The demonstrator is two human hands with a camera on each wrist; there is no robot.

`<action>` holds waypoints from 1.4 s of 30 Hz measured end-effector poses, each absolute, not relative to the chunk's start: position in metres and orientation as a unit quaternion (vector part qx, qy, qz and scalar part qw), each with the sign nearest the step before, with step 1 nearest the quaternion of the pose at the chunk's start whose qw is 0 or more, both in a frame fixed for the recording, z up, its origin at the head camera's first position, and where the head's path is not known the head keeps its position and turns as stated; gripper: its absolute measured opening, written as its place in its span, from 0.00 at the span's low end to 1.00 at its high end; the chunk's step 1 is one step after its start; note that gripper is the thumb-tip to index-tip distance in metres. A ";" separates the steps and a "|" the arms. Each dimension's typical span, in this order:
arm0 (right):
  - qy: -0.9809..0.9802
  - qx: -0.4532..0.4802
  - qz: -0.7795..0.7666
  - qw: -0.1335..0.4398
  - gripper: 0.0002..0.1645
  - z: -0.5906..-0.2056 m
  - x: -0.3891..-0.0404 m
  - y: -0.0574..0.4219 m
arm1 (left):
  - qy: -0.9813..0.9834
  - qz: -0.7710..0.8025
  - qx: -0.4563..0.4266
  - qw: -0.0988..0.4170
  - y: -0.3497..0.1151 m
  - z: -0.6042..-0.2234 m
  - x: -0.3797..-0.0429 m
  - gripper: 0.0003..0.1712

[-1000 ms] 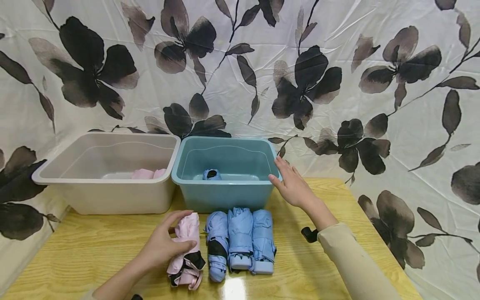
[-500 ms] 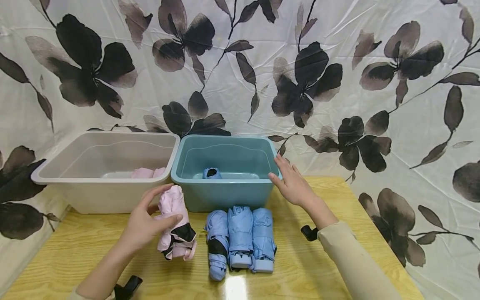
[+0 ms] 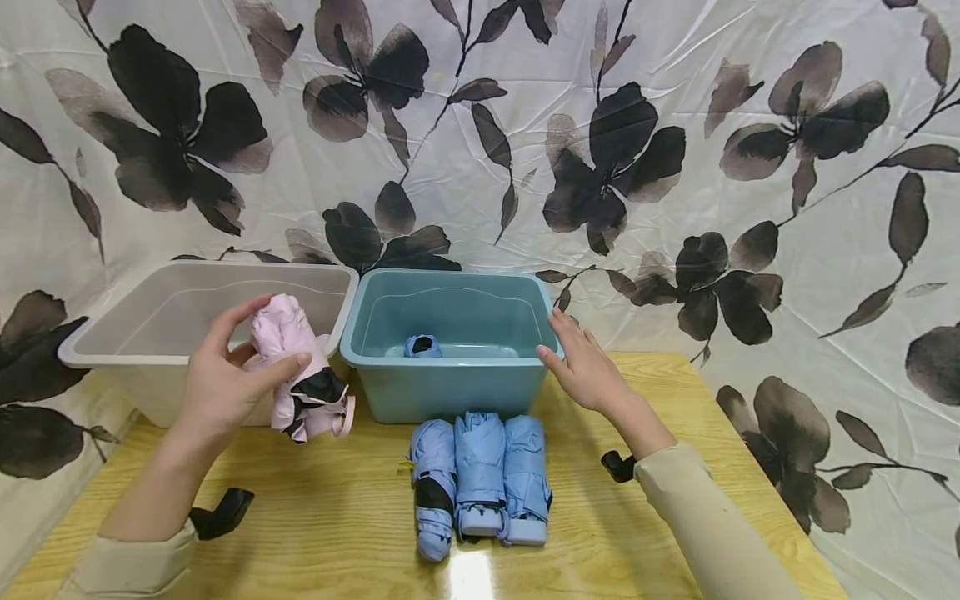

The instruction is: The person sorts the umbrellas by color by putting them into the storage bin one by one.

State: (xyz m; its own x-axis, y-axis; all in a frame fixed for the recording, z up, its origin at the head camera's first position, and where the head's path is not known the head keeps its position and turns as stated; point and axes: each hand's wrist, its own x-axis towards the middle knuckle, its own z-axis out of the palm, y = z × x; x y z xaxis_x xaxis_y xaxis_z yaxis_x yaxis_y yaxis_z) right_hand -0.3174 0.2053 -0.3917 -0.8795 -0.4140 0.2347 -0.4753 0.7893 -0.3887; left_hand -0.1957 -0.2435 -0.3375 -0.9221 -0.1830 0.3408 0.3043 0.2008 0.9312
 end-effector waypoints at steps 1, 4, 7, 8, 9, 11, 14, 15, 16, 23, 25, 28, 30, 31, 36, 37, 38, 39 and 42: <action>-0.943 0.236 0.223 0.069 0.45 -0.392 -0.318 0.205 | -0.741 -0.640 -0.042 0.198 -0.247 -0.334 -0.199 0.47; -0.943 0.237 0.223 0.070 0.45 -0.393 -0.318 0.205 | -0.727 -0.652 -0.039 0.212 -0.258 -0.323 -0.208 0.48; -0.943 0.238 0.222 0.071 0.45 -0.393 -0.319 0.205 | -0.750 -0.623 -0.023 0.222 -0.270 -0.314 -0.217 0.48; -0.943 0.240 0.221 0.072 0.45 -0.393 -0.319 0.205 | -0.760 -0.609 -0.017 0.225 -0.273 -0.311 -0.221 0.48; -0.942 0.241 0.221 0.072 0.45 -0.394 -0.319 0.205 | -0.774 -0.591 -0.011 0.228 -0.277 -0.308 -0.224 0.48; -0.942 0.242 0.221 0.072 0.45 -0.394 -0.319 0.204 | -0.795 -0.561 0.000 0.232 -0.284 -0.302 -0.231 0.48; -0.941 0.244 0.223 0.071 0.45 -0.394 -0.318 0.204 | -0.820 -0.525 0.023 0.227 -0.294 -0.294 -0.243 0.49; -0.941 0.243 0.223 0.070 0.45 -0.395 -0.318 0.204 | -0.829 -0.511 0.033 0.226 -0.297 -0.292 -0.247 0.49; -0.942 0.242 0.224 0.069 0.45 -0.395 -0.318 0.204 | -0.836 -0.499 0.042 0.223 -0.300 -0.290 -0.252 0.50; -0.941 0.243 0.224 0.072 0.44 -0.395 -0.318 0.202 | -0.869 -0.443 0.072 0.208 -0.332 -0.283 -0.281 0.50; -0.940 0.247 0.222 0.075 0.44 -0.395 -0.319 0.201 | -0.876 -0.431 0.064 0.208 -0.343 -0.284 -0.288 0.51; -0.940 0.247 0.223 0.075 0.44 -0.394 -0.320 0.200 | -0.891 -0.406 0.049 0.198 -0.360 -0.288 -0.298 0.51; -0.940 0.248 0.222 0.075 0.44 -0.393 -0.320 0.199 | -0.904 -0.385 0.044 0.179 -0.372 -0.293 -0.304 0.50; -0.940 0.247 0.223 0.074 0.44 -0.392 -0.320 0.199 | -0.911 -0.374 0.042 0.169 -0.378 -0.296 -0.306 0.50; -0.942 0.247 0.217 0.072 0.44 -0.392 -0.321 0.198 | -0.934 -0.332 0.027 0.130 -0.403 -0.321 -0.319 0.50; -0.942 0.248 0.215 0.072 0.44 -0.392 -0.321 0.198 | -0.936 -0.328 0.019 0.127 -0.405 -0.325 -0.321 0.49; -0.942 0.248 0.215 0.072 0.44 -0.392 -0.321 0.198 | -0.938 -0.325 0.013 0.122 -0.407 -0.329 -0.322 0.49; -0.942 0.248 0.215 0.073 0.44 -0.392 -0.322 0.198 | -0.939 -0.324 0.007 0.115 -0.409 -0.333 -0.323 0.48; -0.942 0.249 0.213 0.074 0.45 -0.393 -0.323 0.197 | -0.944 -0.318 -0.002 0.088 -0.413 -0.342 -0.326 0.47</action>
